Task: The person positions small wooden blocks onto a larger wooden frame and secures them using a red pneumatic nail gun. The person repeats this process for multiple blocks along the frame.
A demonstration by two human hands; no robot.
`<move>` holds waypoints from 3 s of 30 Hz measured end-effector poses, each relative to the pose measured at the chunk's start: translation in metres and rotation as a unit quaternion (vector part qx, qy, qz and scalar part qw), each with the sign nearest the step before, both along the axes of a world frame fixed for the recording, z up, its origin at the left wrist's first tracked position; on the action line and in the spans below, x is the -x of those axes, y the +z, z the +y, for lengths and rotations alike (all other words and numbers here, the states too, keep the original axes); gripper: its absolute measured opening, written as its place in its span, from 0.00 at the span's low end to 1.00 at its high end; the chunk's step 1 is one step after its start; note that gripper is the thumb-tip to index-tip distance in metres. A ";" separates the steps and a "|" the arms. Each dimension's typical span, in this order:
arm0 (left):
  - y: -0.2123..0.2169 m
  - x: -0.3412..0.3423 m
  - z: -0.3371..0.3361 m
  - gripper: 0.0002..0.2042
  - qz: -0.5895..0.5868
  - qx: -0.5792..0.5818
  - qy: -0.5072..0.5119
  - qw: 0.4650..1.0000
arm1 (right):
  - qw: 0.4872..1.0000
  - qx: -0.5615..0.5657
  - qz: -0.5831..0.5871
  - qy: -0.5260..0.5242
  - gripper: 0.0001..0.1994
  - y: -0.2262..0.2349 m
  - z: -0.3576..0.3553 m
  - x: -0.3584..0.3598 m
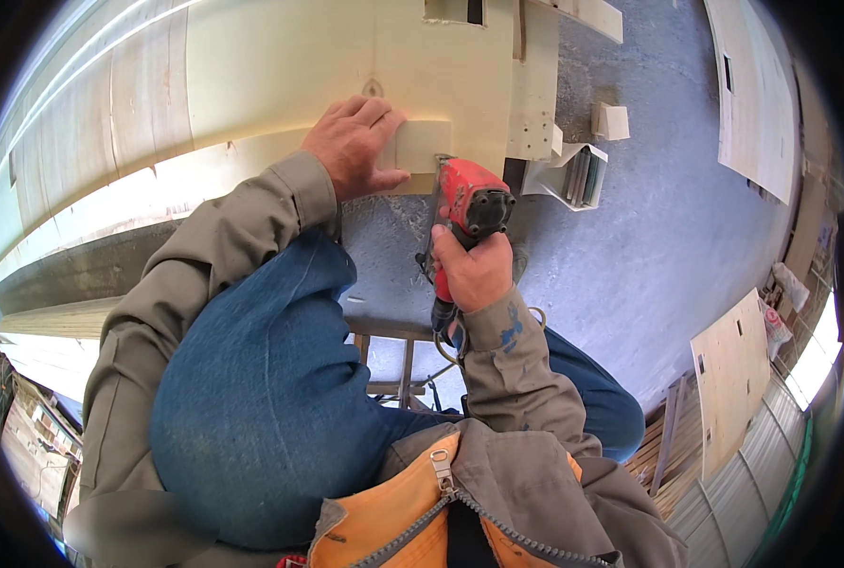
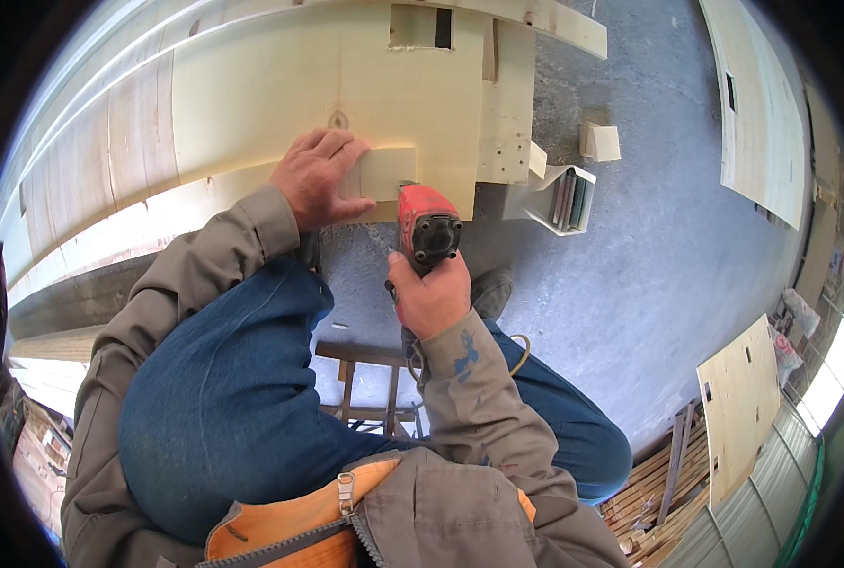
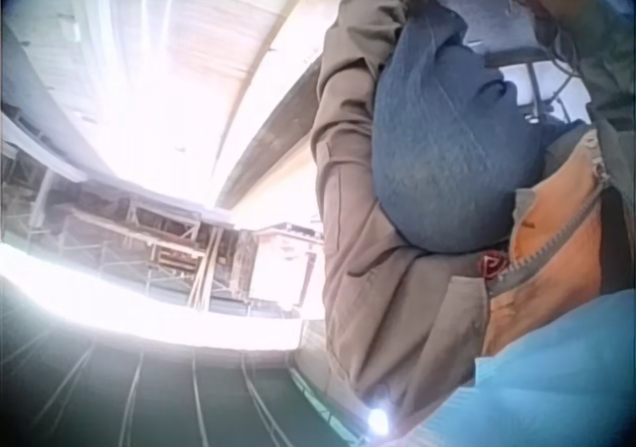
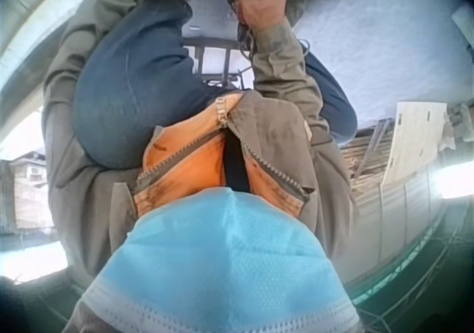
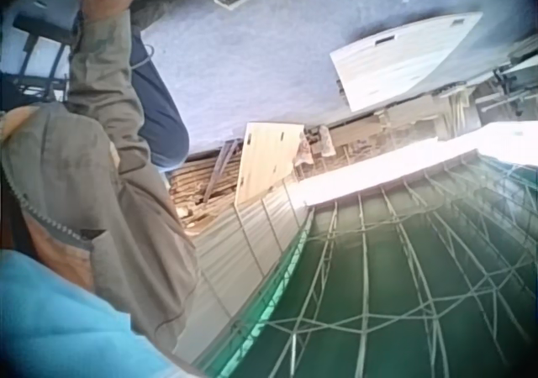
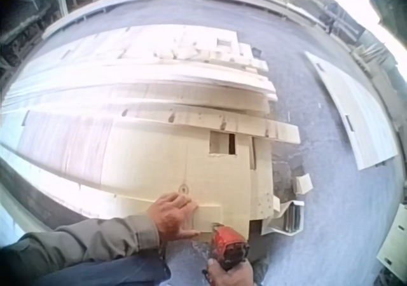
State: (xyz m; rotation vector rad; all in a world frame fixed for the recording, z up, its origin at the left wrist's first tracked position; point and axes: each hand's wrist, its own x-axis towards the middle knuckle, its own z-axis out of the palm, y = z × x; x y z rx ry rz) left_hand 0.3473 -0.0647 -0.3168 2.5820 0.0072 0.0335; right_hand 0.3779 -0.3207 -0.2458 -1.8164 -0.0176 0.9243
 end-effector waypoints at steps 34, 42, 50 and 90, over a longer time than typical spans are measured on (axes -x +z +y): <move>0.007 0.014 0.016 0.36 -0.040 0.133 -0.028 0.990 | 1.000 -0.012 0.017 -0.016 0.15 0.001 -0.004 -0.004; 0.037 -0.091 0.051 0.50 0.213 0.000 -0.231 0.949 | 0.997 0.030 0.062 -0.016 0.18 0.005 -0.007 -0.010; 0.030 -0.126 0.043 0.59 0.312 -0.092 -0.315 0.892 | 0.997 0.011 0.073 -0.035 0.19 0.008 -0.002 -0.007; 0.055 -0.135 0.036 0.54 0.339 -0.122 -0.315 0.878 | 0.991 -0.035 -0.127 0.031 0.24 -0.018 0.061 0.029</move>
